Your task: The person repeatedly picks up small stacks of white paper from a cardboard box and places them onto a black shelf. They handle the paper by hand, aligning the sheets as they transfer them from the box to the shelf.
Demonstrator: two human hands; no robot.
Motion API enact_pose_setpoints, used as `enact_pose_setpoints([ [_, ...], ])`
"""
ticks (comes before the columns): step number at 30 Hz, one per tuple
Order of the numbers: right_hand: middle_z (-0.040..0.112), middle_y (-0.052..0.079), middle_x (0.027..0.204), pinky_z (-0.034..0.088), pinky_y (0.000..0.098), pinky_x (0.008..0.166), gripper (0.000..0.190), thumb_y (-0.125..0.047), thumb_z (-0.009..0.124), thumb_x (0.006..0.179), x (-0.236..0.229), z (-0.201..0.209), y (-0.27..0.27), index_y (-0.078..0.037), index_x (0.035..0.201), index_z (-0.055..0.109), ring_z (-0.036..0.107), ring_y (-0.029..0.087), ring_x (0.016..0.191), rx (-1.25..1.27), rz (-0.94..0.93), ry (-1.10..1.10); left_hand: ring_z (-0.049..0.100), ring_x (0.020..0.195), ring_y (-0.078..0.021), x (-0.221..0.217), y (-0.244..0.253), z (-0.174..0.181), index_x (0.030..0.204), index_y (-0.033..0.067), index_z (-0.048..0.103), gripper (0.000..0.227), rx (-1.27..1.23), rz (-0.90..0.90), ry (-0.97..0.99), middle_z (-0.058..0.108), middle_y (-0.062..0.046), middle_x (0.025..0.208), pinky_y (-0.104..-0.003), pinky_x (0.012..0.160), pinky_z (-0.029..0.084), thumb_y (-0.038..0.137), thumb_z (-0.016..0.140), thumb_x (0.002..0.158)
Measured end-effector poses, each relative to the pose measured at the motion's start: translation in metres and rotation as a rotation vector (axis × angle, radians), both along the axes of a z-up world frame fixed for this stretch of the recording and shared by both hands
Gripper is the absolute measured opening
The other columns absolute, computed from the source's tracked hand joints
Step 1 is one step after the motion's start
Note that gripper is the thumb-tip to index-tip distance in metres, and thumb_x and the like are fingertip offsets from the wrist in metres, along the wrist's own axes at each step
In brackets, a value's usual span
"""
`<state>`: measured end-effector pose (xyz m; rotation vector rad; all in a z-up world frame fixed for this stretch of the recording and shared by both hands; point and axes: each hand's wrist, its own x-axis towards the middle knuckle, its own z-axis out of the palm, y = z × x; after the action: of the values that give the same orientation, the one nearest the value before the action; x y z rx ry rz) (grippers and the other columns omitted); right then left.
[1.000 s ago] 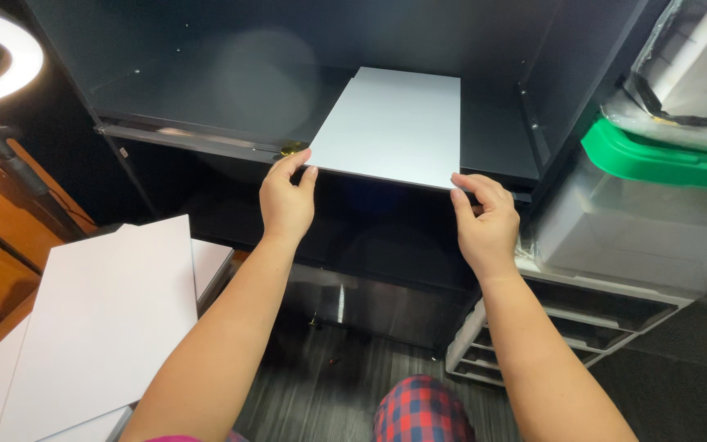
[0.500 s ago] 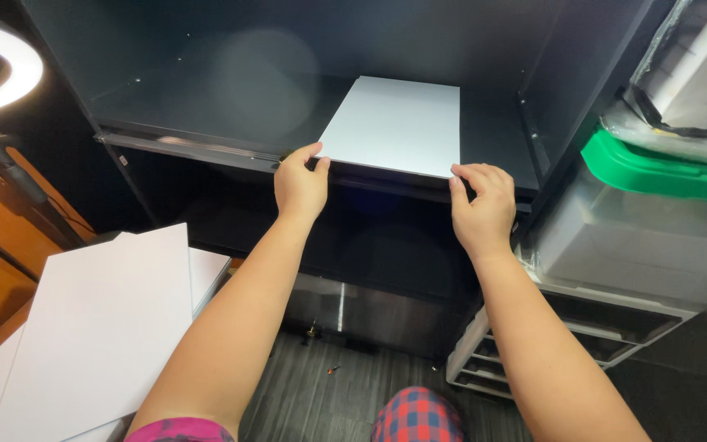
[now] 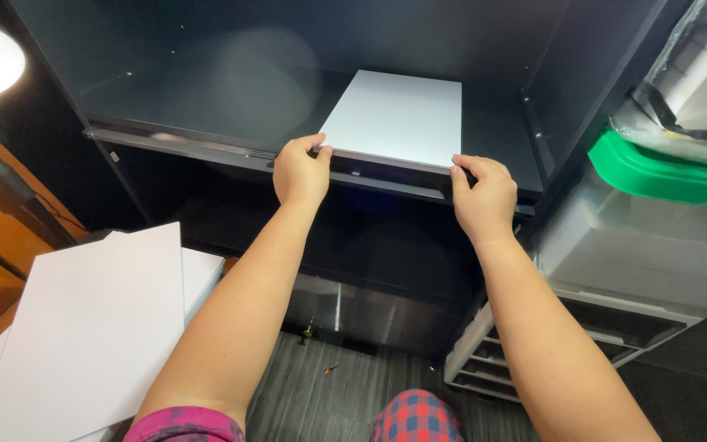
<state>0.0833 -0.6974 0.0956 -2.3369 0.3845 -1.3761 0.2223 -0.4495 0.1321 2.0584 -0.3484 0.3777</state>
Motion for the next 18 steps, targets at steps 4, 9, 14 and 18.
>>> enact_pose_setpoints([
  [4, 0.076, -0.001, 0.106, 0.054, 0.0363, 0.102, 0.016, -0.019, 0.077, 0.098, -0.001, 0.005, 0.000, -0.021, 0.113, 0.080, 0.066, 0.020, 0.118, 0.042, 0.019, 0.015, 0.067, 0.118, -0.0210, 0.011, -0.001, -0.005, 0.124, 0.0219, 0.076, 0.029, 0.022, 0.007, -0.026, 0.070, 0.003, 0.119, -0.036, 0.101, 0.056, 0.030, 0.074, 0.095],
  [9, 0.076, 0.001, 0.105, 0.055, 0.0363, 0.099, 0.016, -0.017, 0.078, 0.097, 0.000, 0.005, 0.000, -0.021, 0.113, 0.081, 0.067, 0.022, 0.114, 0.054, 0.032, -0.004, 0.067, 0.117, -0.0217, 0.019, -0.004, -0.010, 0.120, 0.0201, 0.077, 0.024, -0.049, -0.002, -0.061, 0.070, 0.002, 0.117, -0.035, 0.100, 0.055, 0.023, 0.072, 0.097],
  [14, 0.076, 0.003, 0.102, 0.056, 0.0367, 0.097, 0.016, -0.014, 0.080, 0.095, -0.002, 0.009, 0.007, -0.018, 0.111, 0.082, 0.069, 0.023, 0.110, 0.086, 0.031, -0.040, 0.067, 0.117, -0.0235, 0.021, -0.004, -0.011, 0.118, 0.0203, 0.078, 0.021, -0.092, -0.010, -0.051, 0.070, 0.002, 0.115, -0.036, 0.101, 0.055, 0.020, 0.072, 0.097],
  [18, 0.076, 0.002, 0.102, 0.056, 0.0364, 0.096, 0.015, -0.015, 0.080, 0.095, -0.001, 0.008, 0.006, -0.019, 0.110, 0.082, 0.069, 0.023, 0.109, 0.090, 0.027, -0.036, 0.067, 0.118, -0.0228, 0.022, -0.005, -0.009, 0.116, 0.0218, 0.079, 0.020, -0.094, -0.004, -0.023, 0.070, 0.003, 0.114, -0.036, 0.101, 0.055, 0.021, 0.073, 0.096],
])
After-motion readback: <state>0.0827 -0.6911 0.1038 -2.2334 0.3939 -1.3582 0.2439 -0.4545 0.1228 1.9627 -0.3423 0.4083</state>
